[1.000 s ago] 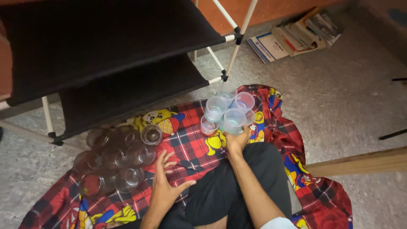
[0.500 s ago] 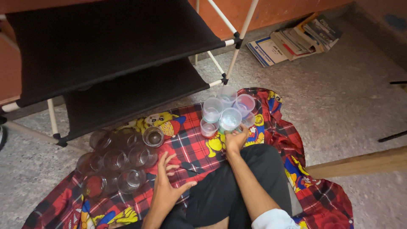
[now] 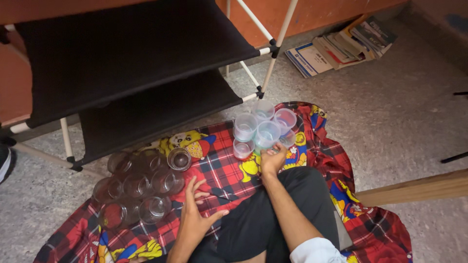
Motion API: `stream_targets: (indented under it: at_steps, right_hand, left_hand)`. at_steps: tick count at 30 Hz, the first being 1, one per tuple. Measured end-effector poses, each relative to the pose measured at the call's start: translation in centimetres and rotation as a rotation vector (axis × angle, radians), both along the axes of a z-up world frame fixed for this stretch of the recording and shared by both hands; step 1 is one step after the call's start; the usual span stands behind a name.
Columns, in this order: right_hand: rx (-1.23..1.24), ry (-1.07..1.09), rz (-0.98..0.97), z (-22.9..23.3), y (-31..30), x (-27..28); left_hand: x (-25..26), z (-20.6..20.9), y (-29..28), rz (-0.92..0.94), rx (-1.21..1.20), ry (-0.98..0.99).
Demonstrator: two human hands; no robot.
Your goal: The person sits on a blanket and repeatedly picks up small plastic containers from a pile, then stacks them into a vertical column. The person also handles several clear glass jars, placing them on the blanket. The task involves sorting and stacking containers by hand.
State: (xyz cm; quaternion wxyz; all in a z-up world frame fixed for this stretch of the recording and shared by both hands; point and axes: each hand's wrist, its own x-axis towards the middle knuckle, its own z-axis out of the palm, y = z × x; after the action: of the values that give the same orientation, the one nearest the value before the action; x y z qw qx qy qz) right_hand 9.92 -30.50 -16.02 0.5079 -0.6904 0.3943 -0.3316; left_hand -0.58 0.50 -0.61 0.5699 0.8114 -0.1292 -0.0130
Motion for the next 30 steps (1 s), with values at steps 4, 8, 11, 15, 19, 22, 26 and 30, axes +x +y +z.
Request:
stream_targets:
  at_steps: [4,8,11,15,19,22,26,30]
  right_hand:
    - [0.034,-0.01,0.018,0.5,0.1,0.0]
    - [0.078,-0.056,0.033,0.6,-0.1,0.0]
    - [0.066,-0.086,0.046,-0.1,-0.3,0.0]
    - [0.072,-0.139,0.051,-0.5,-0.4,0.1]
    - [0.137,-0.273,-0.02,1.8,0.5,-0.9]
    - [0.004,-0.442,0.084,8.0,2.8,-2.7]
    - [-0.271,-0.64,0.403,21.3,7.6,-3.1]
    - [-0.542,-0.829,0.72,36.5,12.2,-0.1]
  left_hand:
    - [0.0,0.1,0.1,-0.01,0.005,-0.002]
    - [-0.1,0.3,0.0,-0.011,0.012,-0.008]
    - [-0.1,0.3,-0.1,-0.014,0.014,0.001]
    - [0.0,0.1,-0.1,-0.027,0.01,0.019]
    - [0.0,-0.7,-0.1,-0.019,-0.006,0.011]
    - [0.1,-0.9,-0.2,-0.02,-0.027,0.054]
    - [0.4,-0.9,-0.3,0.013,-0.007,0.058]
    - [0.7,-0.5,-0.3,0.017,-0.036,0.133]
